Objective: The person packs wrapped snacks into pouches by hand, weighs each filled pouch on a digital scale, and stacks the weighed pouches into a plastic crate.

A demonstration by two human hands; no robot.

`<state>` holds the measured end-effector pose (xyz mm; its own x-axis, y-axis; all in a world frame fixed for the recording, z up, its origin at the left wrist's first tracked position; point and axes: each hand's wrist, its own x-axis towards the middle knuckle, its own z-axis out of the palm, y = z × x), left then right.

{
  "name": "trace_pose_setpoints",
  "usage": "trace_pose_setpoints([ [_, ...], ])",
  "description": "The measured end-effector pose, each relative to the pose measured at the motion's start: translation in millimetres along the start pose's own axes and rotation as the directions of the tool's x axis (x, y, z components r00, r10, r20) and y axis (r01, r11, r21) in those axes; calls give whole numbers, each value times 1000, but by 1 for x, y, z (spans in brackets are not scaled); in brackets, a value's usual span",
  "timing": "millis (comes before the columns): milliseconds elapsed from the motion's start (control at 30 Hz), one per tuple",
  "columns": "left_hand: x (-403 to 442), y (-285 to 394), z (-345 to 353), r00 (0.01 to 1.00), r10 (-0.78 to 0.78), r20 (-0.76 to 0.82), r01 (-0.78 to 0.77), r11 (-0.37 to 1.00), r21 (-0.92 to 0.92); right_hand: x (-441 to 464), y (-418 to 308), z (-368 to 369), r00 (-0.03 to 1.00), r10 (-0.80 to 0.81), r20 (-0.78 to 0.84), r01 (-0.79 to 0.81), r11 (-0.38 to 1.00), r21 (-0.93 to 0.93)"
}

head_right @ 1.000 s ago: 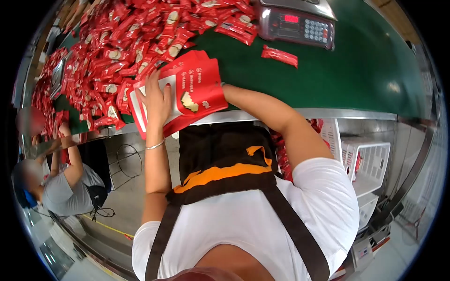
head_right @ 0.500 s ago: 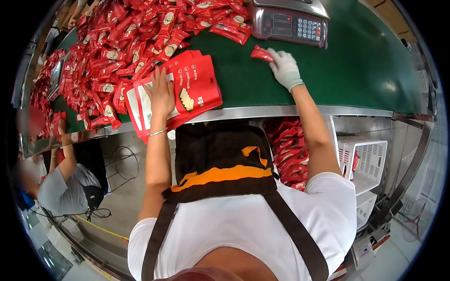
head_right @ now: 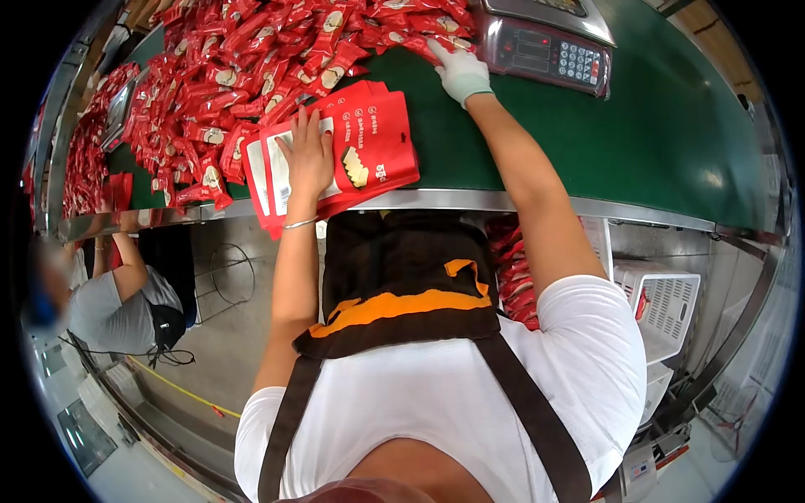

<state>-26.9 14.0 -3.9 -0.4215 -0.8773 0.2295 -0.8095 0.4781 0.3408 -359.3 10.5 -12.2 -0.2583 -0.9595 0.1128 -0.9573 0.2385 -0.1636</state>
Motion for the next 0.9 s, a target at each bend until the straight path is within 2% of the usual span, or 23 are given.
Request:
trace_pose_setpoints([
  [33,0,-1,1,1000,3,-5,-3,1000,-10,-9,5,1,999,-36,-20,37,996,80],
  [67,0,-2,1,1000,4,-7,-4,1000,-21,-27,5,-2,999,-36,-10,37,996,82],
  [133,-1,-2,3,1000,-1,-20,0,999,-36,-82,0,-25,990,-94,-101,112,975,192],
  [200,-1,-3,4,999,-11,-48,9,999,-47,-139,-3,-48,986,-134,-100,156,953,261],
  [233,-2,-2,2,999,-9,-53,6,998,-60,-157,-5,-54,987,-134,-93,155,953,262],
  [300,0,-3,3,998,-9,-55,6,998,-57,-179,-6,-63,969,-245,-16,244,951,191],
  [333,-1,-2,4,998,-8,-59,5,999,-53,-180,-9,-64,971,-237,-14,235,952,195],
  [433,-2,1,1,998,-9,-60,5,998,-68,-163,-32,-60,899,-416,-138,437,877,201],
  [533,-3,0,0,997,16,-70,-20,999,-46,-139,-61,-51,928,-363,-87,348,756,555],
  [567,-4,0,-2,997,11,-75,-14,999,-44,-130,-67,-41,925,-370,-89,355,752,555],
  [633,-3,3,-4,995,25,-101,-31,998,-59,-107,-73,-12,910,-410,64,293,743,602],
  [667,-4,5,-5,994,27,-102,-33,998,-58,-95,-76,4,910,-409,61,293,744,601],
  [733,-5,10,-9,988,87,-124,-83,996,35,-73,-84,28,700,-713,-30,627,595,502],
  [800,-5,15,-16,981,148,-124,-137,986,97,-72,-104,37,613,-767,-188,729,458,508],
  [867,-3,12,-16,970,211,-119,-192,969,156,-71,-111,52,655,-754,-51,621,498,606],
  [900,-1,6,-13,979,194,-63,-192,981,23,-72,-112,53,675,-738,17,547,516,659],
])
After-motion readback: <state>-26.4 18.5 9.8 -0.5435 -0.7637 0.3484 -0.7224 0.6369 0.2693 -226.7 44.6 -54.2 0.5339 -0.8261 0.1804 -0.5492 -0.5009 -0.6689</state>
